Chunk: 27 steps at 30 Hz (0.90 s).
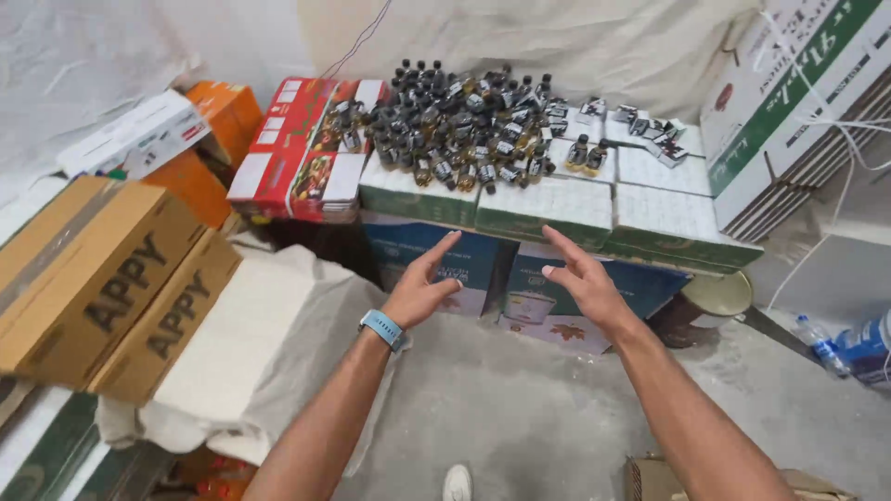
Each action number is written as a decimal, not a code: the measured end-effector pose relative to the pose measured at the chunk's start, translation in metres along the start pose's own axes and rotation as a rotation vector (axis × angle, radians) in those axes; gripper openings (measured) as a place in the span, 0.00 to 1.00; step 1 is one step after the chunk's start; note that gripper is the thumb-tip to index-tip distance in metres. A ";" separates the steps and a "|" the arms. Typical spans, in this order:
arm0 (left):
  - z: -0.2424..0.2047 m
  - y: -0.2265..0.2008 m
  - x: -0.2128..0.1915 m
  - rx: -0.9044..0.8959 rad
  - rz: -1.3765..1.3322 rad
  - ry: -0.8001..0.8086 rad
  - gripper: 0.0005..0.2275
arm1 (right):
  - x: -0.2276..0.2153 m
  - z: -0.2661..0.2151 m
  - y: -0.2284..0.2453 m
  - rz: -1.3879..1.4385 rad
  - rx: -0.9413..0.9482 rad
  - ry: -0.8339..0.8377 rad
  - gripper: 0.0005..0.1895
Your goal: The person repeatedly picks up small black and white boxes from a table with bottles, walks to a second table, and places them into a neat grid. The person then returns to the first table to repeat the process.
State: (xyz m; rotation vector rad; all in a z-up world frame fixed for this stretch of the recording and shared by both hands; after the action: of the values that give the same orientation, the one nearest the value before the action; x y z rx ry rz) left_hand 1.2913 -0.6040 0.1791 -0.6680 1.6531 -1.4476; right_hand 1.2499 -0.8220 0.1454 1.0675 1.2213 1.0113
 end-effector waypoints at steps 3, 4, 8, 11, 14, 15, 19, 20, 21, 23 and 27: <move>0.070 0.033 0.012 0.012 0.031 0.098 0.35 | -0.036 0.020 -0.013 0.020 0.037 -0.106 0.38; 0.085 0.031 0.017 0.008 0.032 0.118 0.35 | -0.046 0.026 -0.017 0.024 0.048 -0.123 0.38; 0.140 0.025 0.043 0.021 0.044 0.212 0.35 | -0.086 0.048 -0.022 0.028 0.036 -0.201 0.37; 0.184 0.021 0.064 0.034 0.038 0.254 0.34 | -0.117 0.067 -0.031 0.038 0.028 -0.239 0.36; 0.232 0.030 0.085 0.038 0.025 0.272 0.34 | -0.151 0.094 -0.054 0.048 0.041 -0.265 0.36; 0.249 0.035 0.092 0.034 0.024 0.274 0.35 | -0.163 0.104 -0.064 0.057 0.051 -0.272 0.36; 0.312 0.045 0.117 0.017 -0.006 0.258 0.34 | -0.211 0.148 -0.090 0.080 0.079 -0.308 0.36; 0.328 0.051 0.122 -0.006 -0.013 0.240 0.34 | -0.222 0.160 -0.096 0.081 0.084 -0.298 0.36; 0.344 0.056 0.126 -0.028 -0.019 0.222 0.34 | -0.233 0.172 -0.101 0.082 0.089 -0.288 0.35; 0.372 0.072 0.137 -0.048 -0.047 0.203 0.34 | -0.253 0.193 -0.111 0.084 0.114 -0.278 0.36; 0.411 0.083 0.151 -0.078 -0.095 0.158 0.34 | -0.283 0.229 -0.130 0.068 0.150 -0.261 0.37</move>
State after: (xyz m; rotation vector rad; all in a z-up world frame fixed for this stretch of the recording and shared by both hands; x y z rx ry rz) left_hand 1.5690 -0.9319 0.0623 -0.6991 1.8291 -1.5436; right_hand 1.4580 -1.1422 0.0867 1.3220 1.0657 0.8111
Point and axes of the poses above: each hand's wrist, its own z-axis towards the middle knuckle, its own x-axis out of the palm, y = z × x, the point moved 10 cm from there along z, towards the middle knuckle, and after that the axes turned 3 degrees about -y, right-handed, at the moved point
